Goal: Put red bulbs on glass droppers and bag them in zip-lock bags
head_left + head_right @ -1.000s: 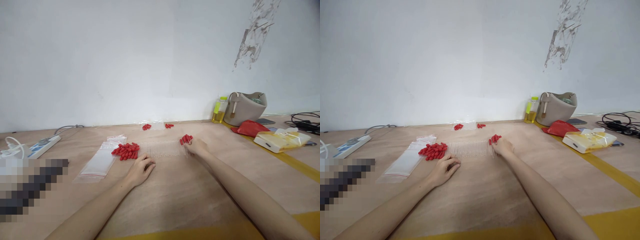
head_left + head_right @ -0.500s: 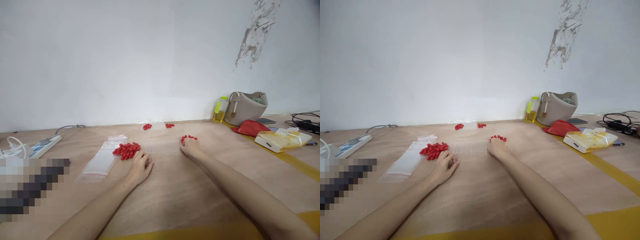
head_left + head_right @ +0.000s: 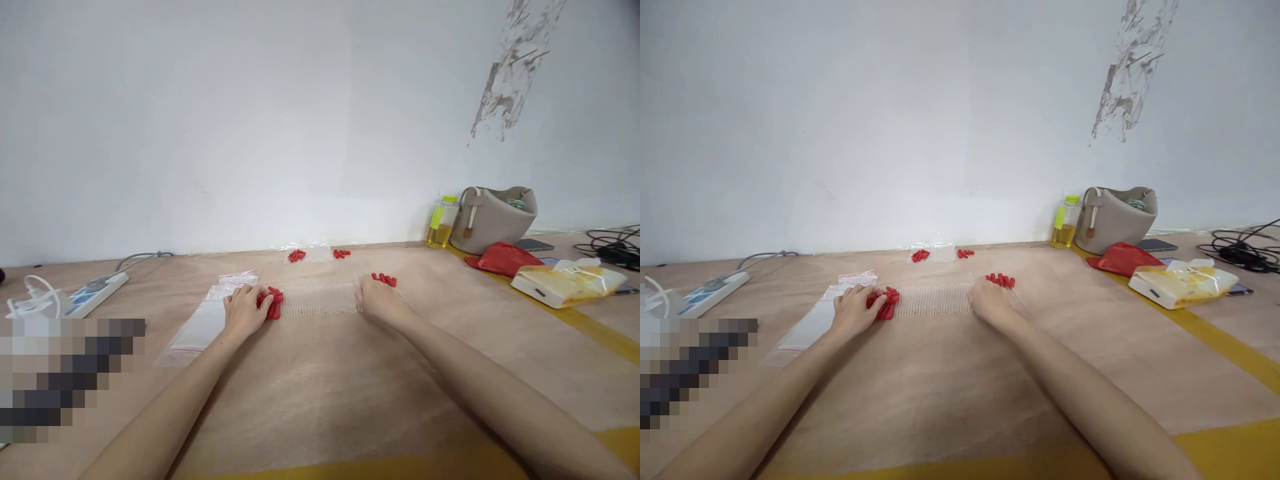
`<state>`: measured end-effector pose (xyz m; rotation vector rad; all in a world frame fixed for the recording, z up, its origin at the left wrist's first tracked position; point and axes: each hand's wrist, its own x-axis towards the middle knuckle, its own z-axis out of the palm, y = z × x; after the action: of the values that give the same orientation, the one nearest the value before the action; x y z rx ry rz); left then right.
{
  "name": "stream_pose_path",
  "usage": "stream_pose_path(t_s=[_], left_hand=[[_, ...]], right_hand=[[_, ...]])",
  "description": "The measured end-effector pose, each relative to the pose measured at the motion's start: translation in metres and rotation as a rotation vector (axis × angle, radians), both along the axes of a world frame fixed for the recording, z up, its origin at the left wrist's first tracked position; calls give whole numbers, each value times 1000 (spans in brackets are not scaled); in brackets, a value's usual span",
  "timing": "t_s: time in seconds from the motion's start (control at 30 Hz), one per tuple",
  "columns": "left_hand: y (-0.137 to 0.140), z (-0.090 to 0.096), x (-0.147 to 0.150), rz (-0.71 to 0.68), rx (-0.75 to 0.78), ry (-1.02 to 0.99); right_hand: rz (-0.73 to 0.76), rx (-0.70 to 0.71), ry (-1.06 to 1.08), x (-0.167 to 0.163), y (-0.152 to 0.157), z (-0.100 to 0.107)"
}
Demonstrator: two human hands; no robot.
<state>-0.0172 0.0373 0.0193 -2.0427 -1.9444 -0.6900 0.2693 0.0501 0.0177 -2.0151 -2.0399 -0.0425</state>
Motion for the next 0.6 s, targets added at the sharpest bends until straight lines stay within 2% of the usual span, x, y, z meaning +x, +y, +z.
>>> stream_pose_path(t_s=[0.13, 0.2, 0.27, 0.4, 0.6], left_hand=[[3, -1, -4, -18, -28, 8], [3, -2, -3, -23, -21, 17], [4, -4, -2, -23, -14, 18], [5, -4, -2, -2, -38, 2], [4, -3, 1, 29, -20, 18]], right_hand=[[357, 129, 111, 0, -33, -5], [529, 196, 178, 0, -45, -14], [635, 284, 239, 0, -51, -27], [690, 411, 278, -2, -49, -47], [687, 420, 284, -3, -49, -47]])
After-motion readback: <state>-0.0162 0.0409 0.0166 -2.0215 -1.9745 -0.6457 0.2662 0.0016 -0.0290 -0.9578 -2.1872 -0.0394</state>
